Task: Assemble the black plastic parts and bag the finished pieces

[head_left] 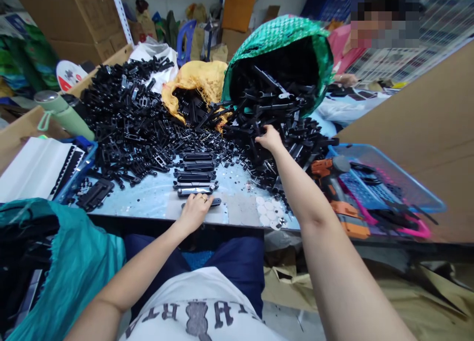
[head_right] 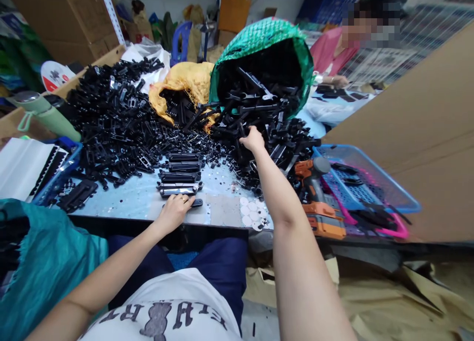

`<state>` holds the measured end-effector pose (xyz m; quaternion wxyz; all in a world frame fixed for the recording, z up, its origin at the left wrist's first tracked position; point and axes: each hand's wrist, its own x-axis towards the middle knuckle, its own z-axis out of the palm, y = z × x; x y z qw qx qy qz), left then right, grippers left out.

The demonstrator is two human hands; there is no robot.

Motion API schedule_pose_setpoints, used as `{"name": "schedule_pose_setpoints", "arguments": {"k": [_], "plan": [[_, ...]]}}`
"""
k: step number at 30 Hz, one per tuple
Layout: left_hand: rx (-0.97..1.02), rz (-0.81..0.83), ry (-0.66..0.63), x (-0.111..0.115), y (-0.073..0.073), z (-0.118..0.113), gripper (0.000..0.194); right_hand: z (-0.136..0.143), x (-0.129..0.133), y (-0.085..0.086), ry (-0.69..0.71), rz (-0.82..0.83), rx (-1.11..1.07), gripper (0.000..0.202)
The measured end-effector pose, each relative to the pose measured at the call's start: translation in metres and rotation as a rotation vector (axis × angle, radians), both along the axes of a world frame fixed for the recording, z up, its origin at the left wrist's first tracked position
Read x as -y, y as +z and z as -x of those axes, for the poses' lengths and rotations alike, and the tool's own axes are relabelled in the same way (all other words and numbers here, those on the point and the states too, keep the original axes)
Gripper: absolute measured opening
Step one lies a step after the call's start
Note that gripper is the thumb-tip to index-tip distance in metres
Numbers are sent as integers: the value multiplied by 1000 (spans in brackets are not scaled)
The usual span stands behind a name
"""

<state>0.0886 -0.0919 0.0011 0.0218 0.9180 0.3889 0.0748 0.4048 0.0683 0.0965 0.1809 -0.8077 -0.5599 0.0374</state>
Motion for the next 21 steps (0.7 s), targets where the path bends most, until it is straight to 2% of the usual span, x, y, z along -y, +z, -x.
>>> {"name": "schedule_pose_setpoints", "arguments": {"k": [2,4,6,7,8,9,10,12,14,16,18,21], "plan": [[12,26,29,1,-1,4,40,11,28,-3,126,-174,58,48],[13,52,36,1,-4,9,42,26,69,-17,412,-252,128,34],[18,77,29,0,-7,14,44,40,114,-41,739,-149,176,30],[27,87,25,0,-9,15,44,45,135,-55,887,-46,198,32],[38,96,18,-1,-11,16,43,49,153,-69,1002,45,214,35],[49,102,12,-1,-12,16,42,53,168,-82,1041,99,225,38],[57,103,5,-2,-13,16,41,57,179,-92,1003,118,233,40],[61,102,-9,-3,-15,14,35,65,189,-104,740,92,248,35],[63,108,-21,-4,-16,11,33,76,190,-104,455,132,267,35],[70,132,-29,-7,-16,8,33,84,187,-97,338,236,269,35],[85,165,-43,-9,-15,7,33,87,188,-87,435,284,226,32],[112,212,-64,-10,-12,6,33,87,194,-79,806,299,168,32]]}}
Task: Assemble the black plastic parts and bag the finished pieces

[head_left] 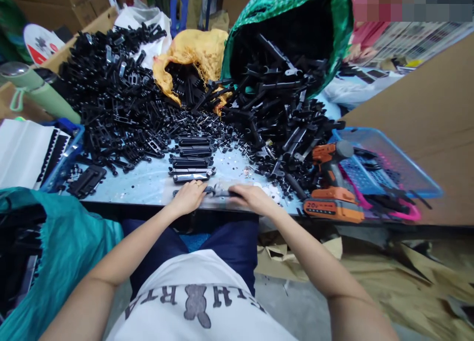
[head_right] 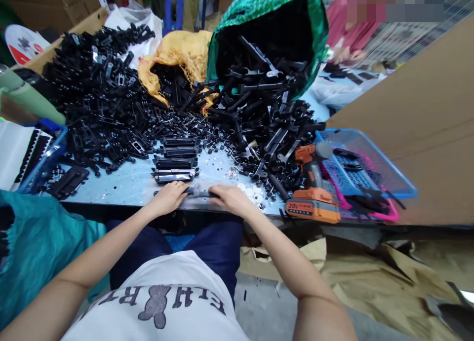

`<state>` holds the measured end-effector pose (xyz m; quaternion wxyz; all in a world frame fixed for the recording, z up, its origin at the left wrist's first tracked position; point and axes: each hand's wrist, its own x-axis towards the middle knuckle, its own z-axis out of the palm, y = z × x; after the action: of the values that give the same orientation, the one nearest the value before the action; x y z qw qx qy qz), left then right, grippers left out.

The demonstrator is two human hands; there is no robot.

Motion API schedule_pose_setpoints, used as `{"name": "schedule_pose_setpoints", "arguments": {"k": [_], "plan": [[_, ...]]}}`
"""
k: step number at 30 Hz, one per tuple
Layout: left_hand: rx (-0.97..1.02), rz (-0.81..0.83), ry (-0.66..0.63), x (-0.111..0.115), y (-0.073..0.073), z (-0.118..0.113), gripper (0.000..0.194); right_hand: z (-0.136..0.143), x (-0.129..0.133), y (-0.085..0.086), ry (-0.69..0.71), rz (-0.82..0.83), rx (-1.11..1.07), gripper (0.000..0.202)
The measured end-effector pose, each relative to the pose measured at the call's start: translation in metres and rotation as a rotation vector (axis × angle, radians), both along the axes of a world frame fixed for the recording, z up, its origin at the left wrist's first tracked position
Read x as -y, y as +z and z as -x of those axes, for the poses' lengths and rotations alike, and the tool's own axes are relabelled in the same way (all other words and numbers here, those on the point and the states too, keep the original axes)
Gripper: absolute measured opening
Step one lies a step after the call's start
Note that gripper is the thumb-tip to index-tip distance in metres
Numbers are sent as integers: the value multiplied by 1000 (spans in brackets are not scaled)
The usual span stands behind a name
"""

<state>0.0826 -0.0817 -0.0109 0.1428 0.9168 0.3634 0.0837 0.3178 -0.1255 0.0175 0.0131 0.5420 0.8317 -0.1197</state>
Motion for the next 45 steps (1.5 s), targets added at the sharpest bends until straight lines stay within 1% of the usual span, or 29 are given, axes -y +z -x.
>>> {"name": "schedule_pose_setpoints", "arguments": {"k": [1,2,3,4,6,8,9,12,14,17,19,22,24,26,28,30,32,33,34,36,38,39,41,43,45], "plan": [[5,12,4,0,2,-1,34,1,3,1,91,26,5,34],[8,24,14,0,4,-2,36,3,5,0,137,45,27,37],[11,33,23,1,6,-3,38,6,7,0,142,54,58,40],[15,41,27,1,8,-4,44,10,9,-1,122,54,88,41],[29,48,15,3,9,-4,62,20,13,-1,68,36,130,43],[62,37,6,4,8,-3,70,28,17,2,35,1,166,42],[86,26,9,5,6,-1,69,31,19,5,23,-18,181,41],[165,-26,28,7,-1,3,53,38,24,16,-18,-68,213,39],[201,-67,32,8,-7,5,48,39,26,25,-16,-87,228,40],[245,-94,20,9,-12,9,53,38,24,36,60,-95,242,38],[266,-85,14,11,-13,11,56,36,20,40,102,-99,243,35],[243,-42,4,16,-6,10,61,30,16,35,106,-96,228,34],[224,-31,-17,14,3,-1,66,24,15,25,68,-95,206,37],[204,-63,-25,0,14,-25,63,16,18,11,-1,-100,176,41],[148,-121,6,-27,23,-60,47,7,21,-3,-47,-111,126,44],[37,-162,44,-64,26,-97,35,-5,23,-11,-38,-122,58,43],[-82,-150,59,-100,25,-129,33,-17,17,-13,-53,-149,10,38],[-106,-141,55,-113,23,-141,31,-23,11,-13,-100,-175,11,36],[-124,-133,49,-123,21,-149,29,-28,3,-12,-177,-207,32,33],[-130,-134,43,-132,17,-154,28,-36,-18,-10,-377,-266,119,30],[-137,-148,59,-129,13,-149,31,-39,-38,-11,-549,-257,223,30],[-143,-153,69,-126,12,-143,32,-39,-47,-13,-600,-229,263,30],[-153,-152,75,-117,11,-133,32,-38,-57,-17,-629,-169,306,32],[-157,-139,69,-110,10,-127,30,-38,-59,-21,-596,-137,308,34],[-150,-121,66,-106,12,-128,29,-40,-56,-21,-545,-117,290,35]]}}
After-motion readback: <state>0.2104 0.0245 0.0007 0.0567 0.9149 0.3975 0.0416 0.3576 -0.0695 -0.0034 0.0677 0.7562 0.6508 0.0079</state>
